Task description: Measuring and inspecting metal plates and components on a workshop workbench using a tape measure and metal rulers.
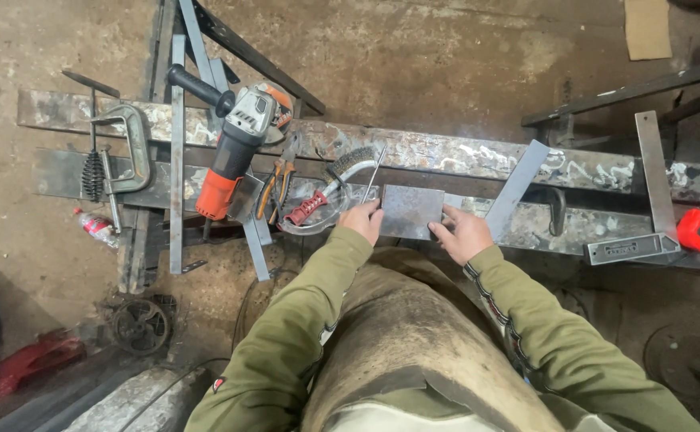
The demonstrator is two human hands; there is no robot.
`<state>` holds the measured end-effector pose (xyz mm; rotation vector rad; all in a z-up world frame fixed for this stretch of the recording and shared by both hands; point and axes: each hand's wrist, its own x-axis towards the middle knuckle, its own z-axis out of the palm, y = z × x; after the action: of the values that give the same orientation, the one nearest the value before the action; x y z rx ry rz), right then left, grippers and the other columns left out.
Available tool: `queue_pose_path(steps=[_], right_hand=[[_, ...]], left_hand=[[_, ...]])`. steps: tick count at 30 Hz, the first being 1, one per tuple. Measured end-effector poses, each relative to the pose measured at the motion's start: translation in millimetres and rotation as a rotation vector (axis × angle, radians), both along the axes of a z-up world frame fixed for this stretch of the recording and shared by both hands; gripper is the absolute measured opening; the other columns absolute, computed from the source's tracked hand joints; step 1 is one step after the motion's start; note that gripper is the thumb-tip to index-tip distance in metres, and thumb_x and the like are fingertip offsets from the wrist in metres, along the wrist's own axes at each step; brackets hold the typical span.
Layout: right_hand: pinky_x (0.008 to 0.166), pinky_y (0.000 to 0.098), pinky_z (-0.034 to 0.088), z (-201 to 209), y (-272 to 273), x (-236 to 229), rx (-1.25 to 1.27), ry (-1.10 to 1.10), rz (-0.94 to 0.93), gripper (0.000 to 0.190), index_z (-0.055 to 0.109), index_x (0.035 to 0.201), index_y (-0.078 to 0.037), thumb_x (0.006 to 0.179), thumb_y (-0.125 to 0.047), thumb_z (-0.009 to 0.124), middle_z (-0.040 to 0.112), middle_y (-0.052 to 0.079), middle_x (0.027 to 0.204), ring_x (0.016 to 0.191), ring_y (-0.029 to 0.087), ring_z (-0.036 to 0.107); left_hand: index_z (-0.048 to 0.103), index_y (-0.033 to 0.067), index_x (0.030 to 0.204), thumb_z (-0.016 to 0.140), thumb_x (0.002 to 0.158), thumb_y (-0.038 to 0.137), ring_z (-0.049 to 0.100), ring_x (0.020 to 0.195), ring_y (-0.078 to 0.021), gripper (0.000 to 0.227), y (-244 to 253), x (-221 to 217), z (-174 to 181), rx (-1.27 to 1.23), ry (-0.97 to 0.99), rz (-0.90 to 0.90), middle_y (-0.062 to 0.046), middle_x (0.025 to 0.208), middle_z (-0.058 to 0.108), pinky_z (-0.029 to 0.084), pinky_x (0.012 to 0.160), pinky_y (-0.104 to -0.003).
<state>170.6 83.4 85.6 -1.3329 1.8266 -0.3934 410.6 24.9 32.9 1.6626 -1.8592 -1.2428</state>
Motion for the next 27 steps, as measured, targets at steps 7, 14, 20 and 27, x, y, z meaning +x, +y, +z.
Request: queue_pose_path(steps=[7,14,20,27], right_hand=[[0.070,0.0357,0.059,-5,5,-9,-0.054,0.179,0.106,0.057,0.062,0.138,-0.006,0.093,-0.040,0.069,0.080,0.013,0.092,0.067,0.022,0.076],[0.084,0.0400,0.058,30,4,-33,0.047,0.375,0.151,0.070,0.058,0.141,-0.013,0.085,-0.053,0.074,0.073,0.013,0.110,0.092,0.027,0.073],[0.102,0.0444,0.049,41,-5,-37,0.053,0.608,0.401,0.117,0.031,0.154,-0.010,0.063,-0.048,0.093,0.054,0.017,0.130,0.121,0.037,0.056],[0.101,0.0466,0.049,50,-12,-36,0.116,0.584,0.402,0.108,0.034,0.152,-0.013,0.066,-0.042,0.092,0.053,0.013,0.133,0.125,0.035,0.055]], left_hand=[[0.070,0.0068,0.126,0.065,0.094,0.029,0.068,0.110,-0.0398,0.039,1,0,-5,-0.023,0.005,0.000,-0.020,0.117,0.072,0.053,0.097,-0.044],[0.070,0.0053,0.125,0.067,0.093,0.028,0.069,0.107,-0.0390,0.039,4,0,-7,-0.063,0.032,0.005,-0.020,0.115,0.073,0.055,0.095,-0.043],[0.070,0.0060,0.125,0.067,0.092,0.028,0.069,0.106,-0.0393,0.040,6,-3,-10,-0.056,-0.017,-0.010,-0.020,0.114,0.073,0.055,0.094,-0.045],[0.070,0.0078,0.127,0.066,0.092,0.029,0.069,0.106,-0.0397,0.041,3,-4,-7,-0.042,-0.058,-0.025,-0.019,0.114,0.073,0.053,0.095,-0.046]])
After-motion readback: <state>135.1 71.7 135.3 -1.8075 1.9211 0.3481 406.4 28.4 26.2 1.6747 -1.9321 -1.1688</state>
